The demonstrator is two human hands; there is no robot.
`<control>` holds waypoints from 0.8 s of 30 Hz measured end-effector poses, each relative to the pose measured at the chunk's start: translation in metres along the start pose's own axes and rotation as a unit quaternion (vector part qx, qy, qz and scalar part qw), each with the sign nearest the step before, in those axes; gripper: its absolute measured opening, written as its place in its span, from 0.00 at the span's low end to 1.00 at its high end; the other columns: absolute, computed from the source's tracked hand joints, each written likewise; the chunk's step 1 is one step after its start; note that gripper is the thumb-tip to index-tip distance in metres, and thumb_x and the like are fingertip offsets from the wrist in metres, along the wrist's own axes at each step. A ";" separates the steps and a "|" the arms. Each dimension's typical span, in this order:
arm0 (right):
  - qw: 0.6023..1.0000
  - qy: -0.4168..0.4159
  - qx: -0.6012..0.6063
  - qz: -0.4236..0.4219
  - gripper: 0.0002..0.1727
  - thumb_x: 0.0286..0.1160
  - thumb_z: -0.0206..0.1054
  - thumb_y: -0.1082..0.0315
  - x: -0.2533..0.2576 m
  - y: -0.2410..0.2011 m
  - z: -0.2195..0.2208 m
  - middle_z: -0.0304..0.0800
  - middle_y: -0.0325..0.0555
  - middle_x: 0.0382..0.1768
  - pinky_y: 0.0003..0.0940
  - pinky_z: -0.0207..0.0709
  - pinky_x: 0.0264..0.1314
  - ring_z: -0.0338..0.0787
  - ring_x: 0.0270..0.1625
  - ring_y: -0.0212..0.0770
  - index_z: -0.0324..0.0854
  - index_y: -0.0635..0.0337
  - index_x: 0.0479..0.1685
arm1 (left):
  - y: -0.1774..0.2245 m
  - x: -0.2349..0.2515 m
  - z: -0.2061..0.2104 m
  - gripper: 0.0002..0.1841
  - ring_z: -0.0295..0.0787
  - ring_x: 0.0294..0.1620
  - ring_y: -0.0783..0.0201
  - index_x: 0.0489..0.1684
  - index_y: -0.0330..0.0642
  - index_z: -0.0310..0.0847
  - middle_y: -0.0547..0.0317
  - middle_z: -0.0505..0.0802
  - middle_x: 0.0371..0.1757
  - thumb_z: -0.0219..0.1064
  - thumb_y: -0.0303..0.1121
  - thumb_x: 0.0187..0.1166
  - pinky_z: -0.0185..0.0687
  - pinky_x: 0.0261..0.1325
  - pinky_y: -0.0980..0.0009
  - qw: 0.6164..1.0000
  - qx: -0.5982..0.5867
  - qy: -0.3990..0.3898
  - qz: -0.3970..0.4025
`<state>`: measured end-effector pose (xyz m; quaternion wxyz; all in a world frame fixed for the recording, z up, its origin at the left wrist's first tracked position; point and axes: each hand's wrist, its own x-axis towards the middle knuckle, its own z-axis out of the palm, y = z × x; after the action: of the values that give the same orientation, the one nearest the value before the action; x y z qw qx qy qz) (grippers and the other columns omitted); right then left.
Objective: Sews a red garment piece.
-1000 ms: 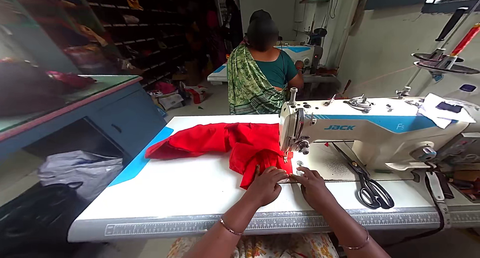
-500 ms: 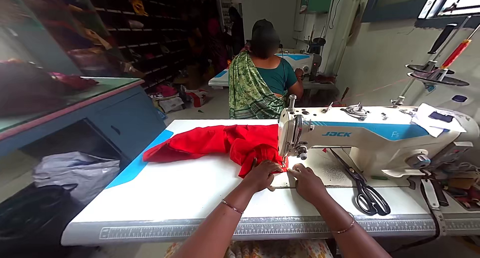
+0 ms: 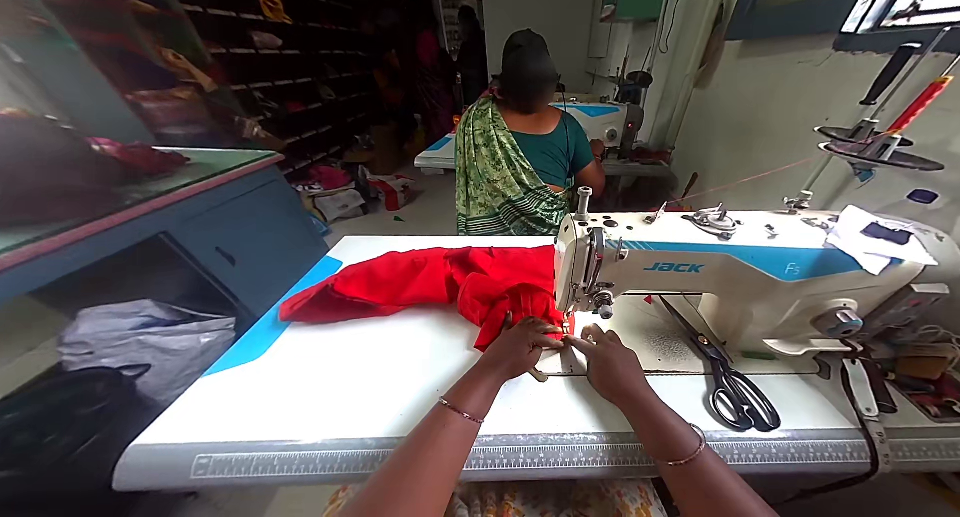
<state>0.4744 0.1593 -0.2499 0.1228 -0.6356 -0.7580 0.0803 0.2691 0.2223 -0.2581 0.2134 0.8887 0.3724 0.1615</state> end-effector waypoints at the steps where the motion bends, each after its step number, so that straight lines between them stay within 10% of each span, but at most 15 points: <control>1: 1.000 0.008 -0.001 0.023 0.27 0.78 0.59 0.78 -0.001 -0.003 0.000 0.84 0.50 0.67 0.54 0.83 0.49 0.85 0.63 0.58 0.87 0.43 0.71 | 0.002 -0.001 -0.001 0.26 0.66 0.89 0.56 0.60 0.59 0.94 0.66 0.87 0.76 0.51 0.20 0.82 0.29 0.86 0.25 1.000 -0.006 0.003 0.000; 5: 0.984 0.006 -0.004 0.179 0.17 0.82 0.59 0.72 -0.005 -0.020 -0.006 0.79 0.62 0.68 0.51 0.83 0.60 0.84 0.66 0.61 0.85 0.71 0.62 | 0.023 -0.011 -0.013 0.25 0.69 0.87 0.51 0.56 0.53 0.96 0.61 0.89 0.74 0.53 0.16 0.79 0.32 0.85 0.24 0.999 -0.026 0.017 -0.010; 13: 0.973 0.089 0.182 0.110 0.15 0.88 0.60 0.69 0.038 0.023 -0.007 0.86 0.63 0.64 0.60 0.76 0.70 0.86 0.67 0.60 0.85 0.68 0.62 | 0.010 -0.004 -0.005 0.26 0.66 0.89 0.54 0.60 0.56 0.94 0.63 0.87 0.76 0.51 0.18 0.81 0.29 0.86 0.25 1.000 -0.020 0.010 -0.003; 24: 0.986 0.017 0.105 0.132 0.22 0.88 0.61 0.56 0.069 0.010 0.000 0.90 0.66 0.56 0.61 0.75 0.68 0.88 0.65 0.63 0.86 0.71 0.55 | 0.004 -0.001 -0.002 0.28 0.63 0.90 0.59 0.62 0.61 0.93 0.69 0.85 0.78 0.49 0.19 0.82 0.27 0.88 0.28 1.000 -0.005 -0.003 -0.020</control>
<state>0.4727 0.2291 -0.2465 0.1900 -0.7147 -0.6529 0.1637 0.2700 0.2194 -0.2541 0.2221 0.8803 0.3889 0.1565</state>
